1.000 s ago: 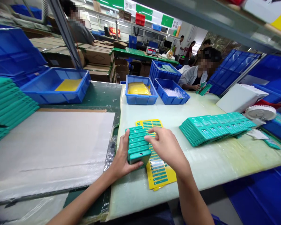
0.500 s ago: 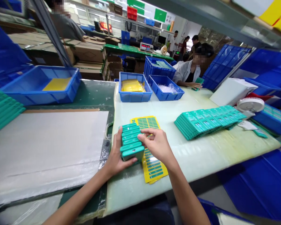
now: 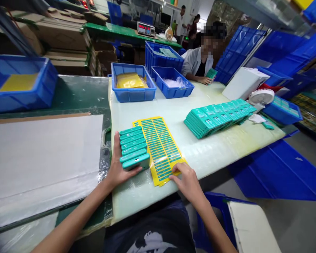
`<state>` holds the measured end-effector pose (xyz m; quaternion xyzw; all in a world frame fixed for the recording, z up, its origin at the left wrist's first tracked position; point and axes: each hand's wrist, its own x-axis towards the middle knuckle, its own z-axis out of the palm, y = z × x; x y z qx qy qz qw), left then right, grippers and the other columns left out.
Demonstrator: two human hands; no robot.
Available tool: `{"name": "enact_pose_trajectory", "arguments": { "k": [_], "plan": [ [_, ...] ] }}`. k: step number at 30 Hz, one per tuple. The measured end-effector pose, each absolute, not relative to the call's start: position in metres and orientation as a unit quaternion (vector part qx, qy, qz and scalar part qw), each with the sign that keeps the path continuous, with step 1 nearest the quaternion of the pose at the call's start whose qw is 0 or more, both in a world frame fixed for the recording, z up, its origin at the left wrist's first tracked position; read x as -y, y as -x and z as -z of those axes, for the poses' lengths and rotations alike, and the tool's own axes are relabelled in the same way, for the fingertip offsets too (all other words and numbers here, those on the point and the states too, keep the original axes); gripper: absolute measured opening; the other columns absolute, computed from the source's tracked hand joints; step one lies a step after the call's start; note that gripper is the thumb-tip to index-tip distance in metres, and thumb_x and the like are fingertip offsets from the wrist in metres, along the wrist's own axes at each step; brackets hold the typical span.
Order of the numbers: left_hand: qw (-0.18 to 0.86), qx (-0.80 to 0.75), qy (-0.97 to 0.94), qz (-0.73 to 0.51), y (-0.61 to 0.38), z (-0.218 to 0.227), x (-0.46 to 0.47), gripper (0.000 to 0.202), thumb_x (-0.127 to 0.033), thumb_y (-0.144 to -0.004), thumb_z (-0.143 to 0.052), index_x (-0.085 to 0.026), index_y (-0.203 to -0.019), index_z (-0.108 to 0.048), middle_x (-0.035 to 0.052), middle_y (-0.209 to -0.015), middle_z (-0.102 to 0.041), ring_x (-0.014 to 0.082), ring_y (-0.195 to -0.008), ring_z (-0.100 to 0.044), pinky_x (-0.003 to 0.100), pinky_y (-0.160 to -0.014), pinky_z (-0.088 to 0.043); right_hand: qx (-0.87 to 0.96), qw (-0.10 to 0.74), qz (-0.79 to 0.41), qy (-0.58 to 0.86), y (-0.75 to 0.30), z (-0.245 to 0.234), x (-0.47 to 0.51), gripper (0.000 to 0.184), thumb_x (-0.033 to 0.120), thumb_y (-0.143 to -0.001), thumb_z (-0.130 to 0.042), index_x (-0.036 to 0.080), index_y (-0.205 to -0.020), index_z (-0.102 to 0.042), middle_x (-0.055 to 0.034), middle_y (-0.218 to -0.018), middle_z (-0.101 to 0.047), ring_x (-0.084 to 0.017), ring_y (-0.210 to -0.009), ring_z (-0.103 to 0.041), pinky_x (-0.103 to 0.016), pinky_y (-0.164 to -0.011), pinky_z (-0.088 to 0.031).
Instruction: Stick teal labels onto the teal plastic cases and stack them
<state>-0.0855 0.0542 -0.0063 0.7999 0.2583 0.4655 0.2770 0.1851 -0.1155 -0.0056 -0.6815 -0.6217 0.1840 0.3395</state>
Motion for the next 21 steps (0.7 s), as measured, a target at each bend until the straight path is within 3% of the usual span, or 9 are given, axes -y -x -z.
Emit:
{"name": "enact_pose_trajectory", "arguments": {
  "k": [3, 9, 16, 21],
  "plan": [
    [0.275, -0.27, -0.797, -0.465, 0.085, 0.008, -0.055, 0.145, -0.071, -0.085, -0.091, -0.031, -0.182, 0.008, 0.0206, -0.162, -0.042, 0.0441, -0.15, -0.051, 0.063, -0.126, -0.046, 0.65, 0.344, -0.133, 0.664, -0.179, 0.012, 0.116, 0.023, 0.006, -0.089, -0.084, 0.021, -0.094, -0.066, -0.0028, -0.095, -0.075, -0.026, -0.095, -0.074, -0.039, -0.085, -0.056],
    [0.293, -0.257, -0.791, -0.472, 0.087, 0.009, -0.053, 0.14, -0.076, -0.087, -0.086, -0.031, -0.182, 0.005, 0.0211, -0.171, -0.036, 0.0462, -0.158, -0.043, 0.066, -0.131, -0.04, 0.677, 0.372, -0.04, 0.634, -0.166, 0.02, 0.127, 0.02, 0.007, -0.103, -0.071, 0.023, -0.096, -0.06, -0.0014, -0.09, -0.071, -0.023, -0.087, -0.069, -0.037, -0.081, -0.053],
    [0.314, -0.256, -0.791, -0.457, 0.091, 0.011, -0.054, 0.144, -0.079, -0.085, -0.086, -0.032, -0.181, 0.01, 0.0206, -0.185, -0.014, 0.0499, -0.169, -0.027, 0.07, -0.137, -0.027, 0.711, 0.359, -0.06, 0.602, -0.171, 0.026, 0.124, 0.02, 0.006, -0.105, -0.064, 0.024, -0.112, -0.062, -0.0032, -0.1, -0.073, -0.025, -0.094, -0.071, -0.038, -0.084, -0.056],
    [0.321, -0.267, -0.785, -0.457, 0.091, 0.013, -0.055, 0.144, -0.078, -0.087, -0.085, -0.03, -0.181, 0.012, 0.0214, -0.186, -0.006, 0.0522, -0.172, -0.015, 0.072, -0.139, -0.021, 0.724, 0.334, -0.096, 0.596, -0.177, 0.03, 0.12, 0.023, 0.003, -0.105, -0.054, 0.024, -0.11, -0.061, -0.0048, -0.101, -0.071, -0.025, -0.094, -0.068, -0.038, -0.082, -0.056]
  ]
}}
